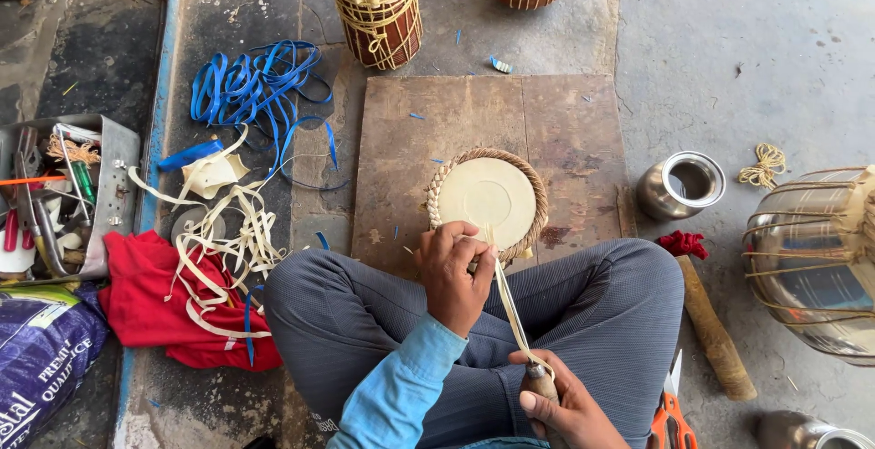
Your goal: The person sits cross-legged on the floor and weaves a white strap around the rim of a small drum using a metal tool. They repeatedly pass the strap through the existing weave and pull it tight to secure the drumhead. The person works on a single drum throughout the clip.
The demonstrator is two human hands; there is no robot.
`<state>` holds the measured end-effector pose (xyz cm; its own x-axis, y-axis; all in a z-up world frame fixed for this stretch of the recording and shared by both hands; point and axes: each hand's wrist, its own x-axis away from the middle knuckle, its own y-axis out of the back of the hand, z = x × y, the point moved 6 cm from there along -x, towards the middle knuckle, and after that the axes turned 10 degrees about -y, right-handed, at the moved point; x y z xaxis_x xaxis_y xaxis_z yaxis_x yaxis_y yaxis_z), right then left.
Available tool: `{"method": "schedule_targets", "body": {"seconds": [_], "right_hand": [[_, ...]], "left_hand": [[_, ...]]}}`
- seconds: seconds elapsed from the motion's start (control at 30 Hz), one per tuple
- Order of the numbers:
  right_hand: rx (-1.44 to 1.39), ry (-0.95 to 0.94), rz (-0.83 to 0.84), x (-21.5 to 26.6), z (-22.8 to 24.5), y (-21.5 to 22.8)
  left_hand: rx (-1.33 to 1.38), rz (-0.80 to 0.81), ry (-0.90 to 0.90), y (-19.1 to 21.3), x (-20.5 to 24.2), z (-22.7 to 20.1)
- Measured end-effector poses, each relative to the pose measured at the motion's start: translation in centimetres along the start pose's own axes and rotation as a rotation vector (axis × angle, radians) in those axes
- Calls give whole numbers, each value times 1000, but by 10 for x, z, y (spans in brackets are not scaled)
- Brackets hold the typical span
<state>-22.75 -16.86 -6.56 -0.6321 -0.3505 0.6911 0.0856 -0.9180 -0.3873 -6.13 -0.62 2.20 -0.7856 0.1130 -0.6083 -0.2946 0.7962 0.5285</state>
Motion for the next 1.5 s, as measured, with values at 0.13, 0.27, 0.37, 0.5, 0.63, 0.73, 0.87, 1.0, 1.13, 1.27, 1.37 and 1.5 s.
{"method": "schedule_targets", "body": {"seconds": [0.13,0.27,0.37,0.5,0.63,0.73,0.87,1.0,1.13,1.27,1.37,1.5], "right_hand": [[-385,99,434,7,29,-23],[-38,-207,-2,18,6,1],[1174,396,-545,64,49,45],[1046,-137,-398,67,21,78],[1136,-131,-620,79,-3,84],[1173,-300,-506,89,-21,96],[1310,-422,-288,86,-15,100],[1732,136,-342,50,31,40],[1598,673,-269,-8,70,-44],[1445,684,-65,-42,79,-78],[1227,604,40,-41,87,-57],[770,212,-285,-42,111,20]], "left_hand": [[45,69,-72,6,4,0],[53,78,-87,1,7,10],[143,134,-142,0,11,9],[220,216,-228,-9,3,4],[261,240,-283,-16,14,2],[240,106,-233,-10,-6,37],[310,275,-203,6,-22,53],[325,318,-186,0,-31,40],[316,393,-198,5,-36,41],[316,412,-178,10,-41,43],[162,336,-167,13,-47,50],[-166,159,-154,-9,-75,68]]}}
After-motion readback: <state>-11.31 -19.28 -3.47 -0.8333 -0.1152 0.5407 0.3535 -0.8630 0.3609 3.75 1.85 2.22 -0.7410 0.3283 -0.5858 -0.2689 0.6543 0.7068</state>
